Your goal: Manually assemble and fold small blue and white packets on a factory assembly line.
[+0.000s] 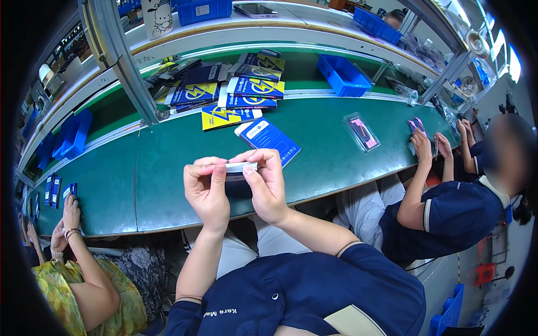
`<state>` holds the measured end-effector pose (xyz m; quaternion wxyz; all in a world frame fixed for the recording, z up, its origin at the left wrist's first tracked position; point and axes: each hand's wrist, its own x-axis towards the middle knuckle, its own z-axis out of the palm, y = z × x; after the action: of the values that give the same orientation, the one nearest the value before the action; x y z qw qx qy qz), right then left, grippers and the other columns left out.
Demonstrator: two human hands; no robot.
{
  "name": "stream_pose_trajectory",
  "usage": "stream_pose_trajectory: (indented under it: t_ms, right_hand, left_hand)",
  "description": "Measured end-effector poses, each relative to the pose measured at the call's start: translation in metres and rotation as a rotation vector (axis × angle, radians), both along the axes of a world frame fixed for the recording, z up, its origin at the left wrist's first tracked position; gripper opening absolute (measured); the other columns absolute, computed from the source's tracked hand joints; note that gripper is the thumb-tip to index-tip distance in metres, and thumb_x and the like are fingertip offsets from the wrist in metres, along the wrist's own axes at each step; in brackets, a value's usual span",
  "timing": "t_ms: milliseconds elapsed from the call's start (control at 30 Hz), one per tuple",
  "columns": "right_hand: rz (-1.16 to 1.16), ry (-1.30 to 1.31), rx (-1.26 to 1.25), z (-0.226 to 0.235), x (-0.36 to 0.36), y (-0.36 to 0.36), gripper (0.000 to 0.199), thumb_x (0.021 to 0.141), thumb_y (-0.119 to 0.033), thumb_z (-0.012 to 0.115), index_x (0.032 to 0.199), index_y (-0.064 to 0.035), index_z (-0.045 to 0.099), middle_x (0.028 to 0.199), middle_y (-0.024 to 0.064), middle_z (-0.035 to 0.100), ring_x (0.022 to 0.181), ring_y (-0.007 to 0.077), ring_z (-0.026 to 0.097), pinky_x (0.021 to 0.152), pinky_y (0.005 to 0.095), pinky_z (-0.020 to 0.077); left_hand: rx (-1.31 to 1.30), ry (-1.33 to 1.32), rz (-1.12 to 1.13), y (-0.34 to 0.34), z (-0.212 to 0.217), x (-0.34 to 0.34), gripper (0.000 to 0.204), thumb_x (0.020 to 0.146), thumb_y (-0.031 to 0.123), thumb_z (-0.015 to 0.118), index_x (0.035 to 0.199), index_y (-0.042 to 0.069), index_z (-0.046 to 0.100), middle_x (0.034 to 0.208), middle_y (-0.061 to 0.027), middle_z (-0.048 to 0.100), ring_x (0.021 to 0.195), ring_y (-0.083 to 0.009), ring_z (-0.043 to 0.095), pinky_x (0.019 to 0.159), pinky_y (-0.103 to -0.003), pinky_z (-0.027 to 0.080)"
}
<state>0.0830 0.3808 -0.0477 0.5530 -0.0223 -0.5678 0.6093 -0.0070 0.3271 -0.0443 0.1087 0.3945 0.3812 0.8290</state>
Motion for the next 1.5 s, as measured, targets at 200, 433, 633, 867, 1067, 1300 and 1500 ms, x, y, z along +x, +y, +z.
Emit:
stream_pose_trajectory:
  t_ms: [200, 433, 633, 867, 1067, 1300, 1500]
  right_hand:
    - [-0.276, -0.163, 0.435, -0.027, 0.012, 0.019, 0.033, 0.094, 0.001, 0.063, 0.120, -0.0051, 0.044, 0.103, 0.0182, 0.065, 0.084, 0.0219, 0.067, 0.072, 0.0335, 0.0545]
    - [-0.013, -0.419, 0.077, -0.012, 0.000, 0.035, 0.035, 0.093, -0.005, 0.065, 0.123, -0.0023, 0.047, 0.105, 0.0193, 0.065, 0.094, 0.0270, 0.069, 0.079, 0.0381, 0.0567]
    - [-0.904, -1.013, 0.560, -0.036, 0.042, 0.118, 0.049, 0.097, -0.029, 0.063, 0.133, 0.0006, 0.051, 0.128, 0.0241, 0.059, 0.116, 0.0349, 0.059, 0.101, 0.0421, 0.0454]
    - [-0.323, -0.927, 0.083, -0.008, 0.078, 0.117, 0.030, 0.096, -0.025, 0.064, 0.114, -0.0006, 0.066, 0.091, 0.0137, 0.073, 0.090, 0.0222, 0.069, 0.082, 0.0323, 0.0529]
    - [-1.136, -1.272, 0.722, -0.012, 0.207, 0.248, 0.036, 0.091, -0.023, 0.067, 0.124, -0.0100, 0.066, 0.139, 0.0197, 0.057, 0.133, 0.0421, 0.049, 0.112, 0.0475, 0.0399]
    - [-0.681, -1.529, 0.666, -0.018, 0.230, 0.258, 0.044, 0.103, -0.038, 0.048, 0.144, -0.0236, 0.054, 0.154, 0.0179, 0.042, 0.144, 0.0409, 0.035, 0.118, 0.0445, 0.0314]
    - [-0.832, -1.699, 0.697, -0.022, 0.225, 0.249, 0.050, 0.101, -0.049, 0.045, 0.149, -0.0342, 0.046, 0.159, 0.0188, 0.033, 0.148, 0.0372, 0.029, 0.119, 0.0450, 0.0280]
  left_hand:
    - [-0.002, 0.332, 0.252, 0.006, -0.020, -0.004, 0.015, 0.098, 0.003, 0.062, 0.110, 0.002, 0.054, 0.114, -0.0182, 0.062, 0.101, -0.0236, 0.062, 0.086, -0.031, 0.049]
    - [-0.733, 0.884, 0.448, -0.017, -0.017, 0.000, 0.101, 0.069, 0.014, 0.079, 0.156, 0.006, 0.029, 0.157, -0.0364, 0.013, 0.140, -0.0557, 0.030, 0.112, -0.054, 0.035]
    - [-1.274, 0.910, 0.992, -0.057, -0.025, -0.106, 0.067, 0.085, 0.031, 0.068, 0.144, 0.004, 0.050, 0.150, -0.0267, 0.042, 0.121, -0.0471, 0.053, 0.102, -0.049, 0.046]
    - [-1.173, 1.095, 0.592, -0.039, -0.024, -0.057, 0.069, 0.093, 0.050, 0.061, 0.141, 0.001, 0.052, 0.147, -0.0278, 0.045, 0.139, -0.0440, 0.040, 0.116, -0.054, 0.029]
    - [-1.132, 1.193, 0.209, -0.041, -0.003, -0.022, 0.073, 0.089, 0.051, 0.065, 0.141, 0.002, 0.052, 0.146, -0.0258, 0.047, 0.140, -0.0393, 0.041, 0.117, -0.053, 0.027]
    - [-1.013, 1.206, 0.186, -0.031, -0.011, -0.016, 0.071, 0.089, 0.048, 0.066, 0.139, -0.001, 0.053, 0.145, -0.0223, 0.051, 0.139, -0.0390, 0.042, 0.117, -0.053, 0.027]
    - [-0.972, 1.206, 0.124, -0.023, -0.006, -0.020, 0.076, 0.086, 0.053, 0.068, 0.138, 0.000, 0.054, 0.144, -0.0187, 0.053, 0.139, -0.0379, 0.043, 0.117, -0.052, 0.027]
